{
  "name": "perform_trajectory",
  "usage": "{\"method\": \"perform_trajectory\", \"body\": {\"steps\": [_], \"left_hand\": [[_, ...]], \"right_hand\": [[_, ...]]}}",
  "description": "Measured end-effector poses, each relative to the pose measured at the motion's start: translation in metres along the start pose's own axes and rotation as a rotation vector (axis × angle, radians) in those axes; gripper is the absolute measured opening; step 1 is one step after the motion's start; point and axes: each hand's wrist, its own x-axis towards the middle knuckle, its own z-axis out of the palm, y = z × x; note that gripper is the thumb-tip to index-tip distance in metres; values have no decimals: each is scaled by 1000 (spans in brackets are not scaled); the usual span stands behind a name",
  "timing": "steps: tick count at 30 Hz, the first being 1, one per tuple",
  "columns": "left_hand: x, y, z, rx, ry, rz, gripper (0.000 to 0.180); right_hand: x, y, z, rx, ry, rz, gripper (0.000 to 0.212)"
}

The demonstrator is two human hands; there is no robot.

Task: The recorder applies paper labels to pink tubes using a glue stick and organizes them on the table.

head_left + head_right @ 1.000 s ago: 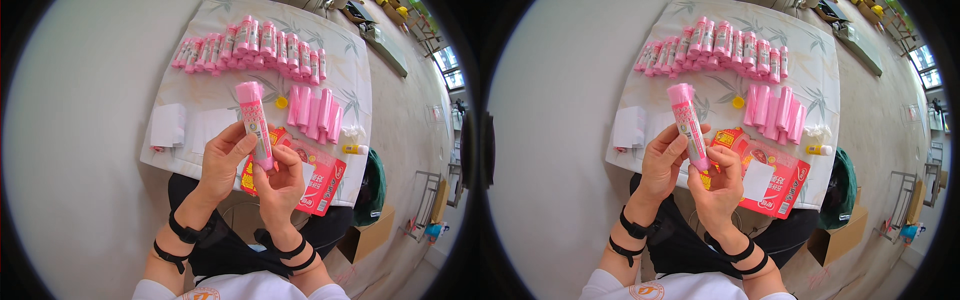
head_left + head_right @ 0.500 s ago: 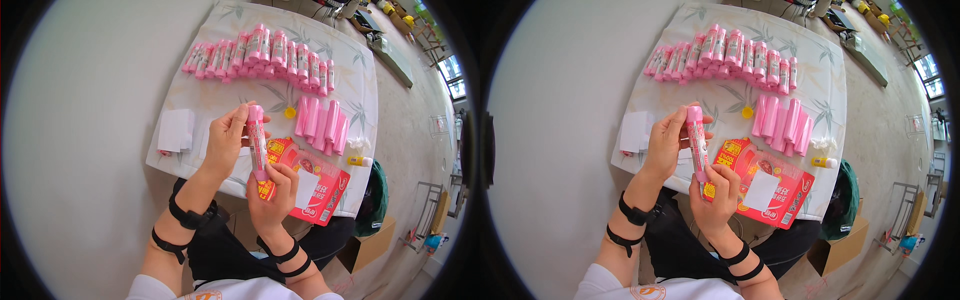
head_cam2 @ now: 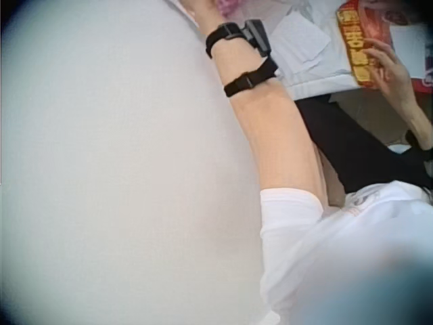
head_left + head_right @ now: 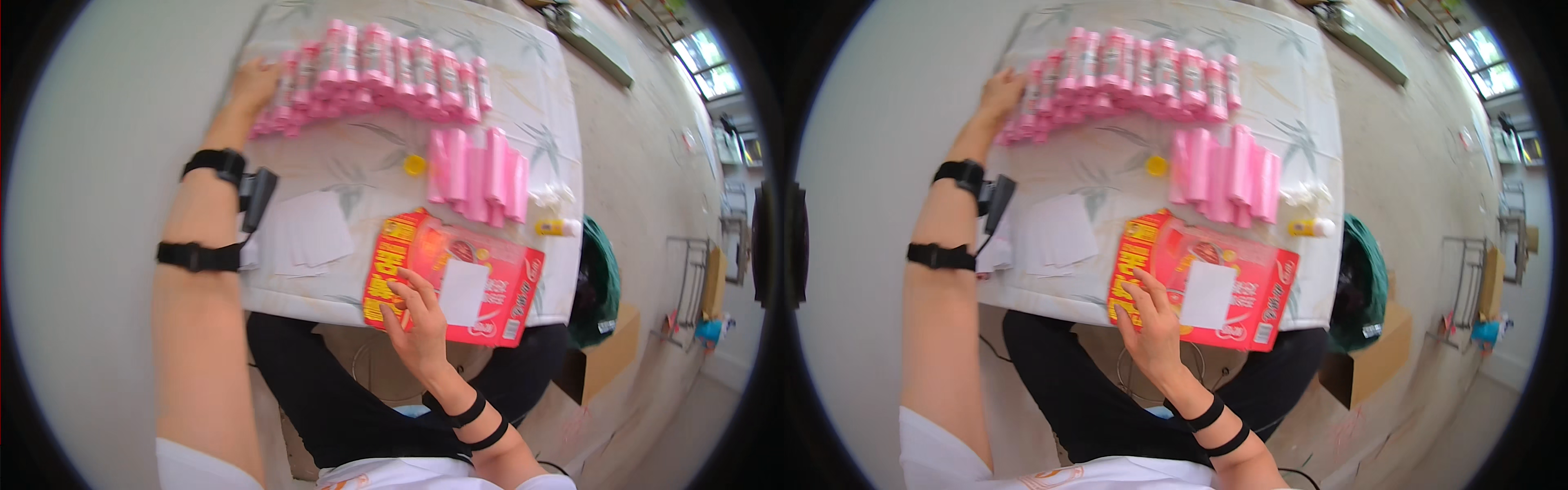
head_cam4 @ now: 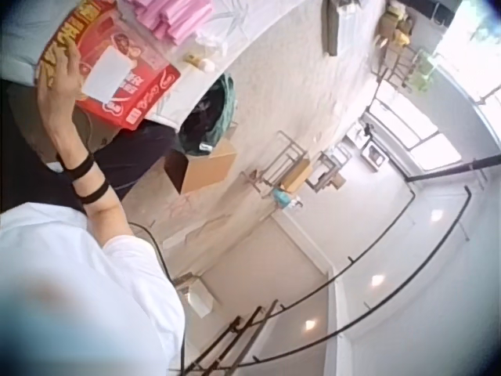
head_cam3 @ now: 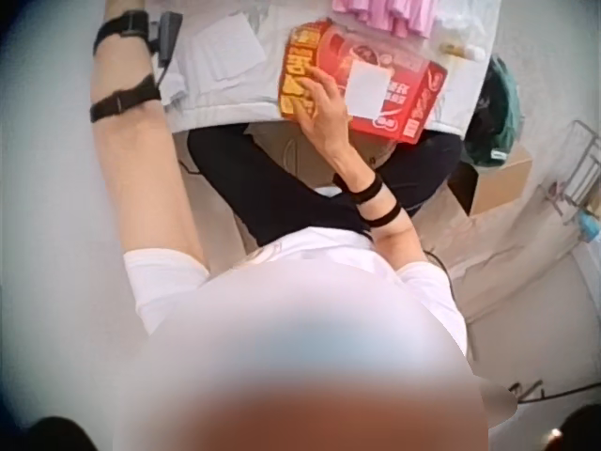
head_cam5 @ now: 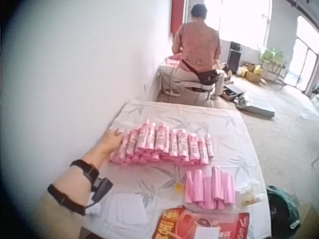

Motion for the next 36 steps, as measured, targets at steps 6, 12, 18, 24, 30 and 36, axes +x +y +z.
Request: {"method": "perform_trajectory", "body": {"steps": [6, 12, 18, 24, 30, 36], "left_hand": [[-67, 57, -23, -116, -30, 48, 48], [-216, 111, -40, -596, -351, -22, 29], [-374, 170, -16, -268, -437, 302, 28], [-443, 195, 20, -252, -449, 320, 37], [-453, 207, 33, 41, -456, 563, 48], [-458, 185, 52, 211, -428, 768, 39]], "right_hand": [[43, 63, -60, -235, 403, 32, 18], [122, 94, -91, -427, 586, 48, 33], [86, 69, -113, -349, 492, -20, 21], [-41, 106, -112, -218, 292, 124, 6], [-11, 133, -132, -231, 640, 413, 47], [28, 171, -150, -137, 690, 310, 84]]}}
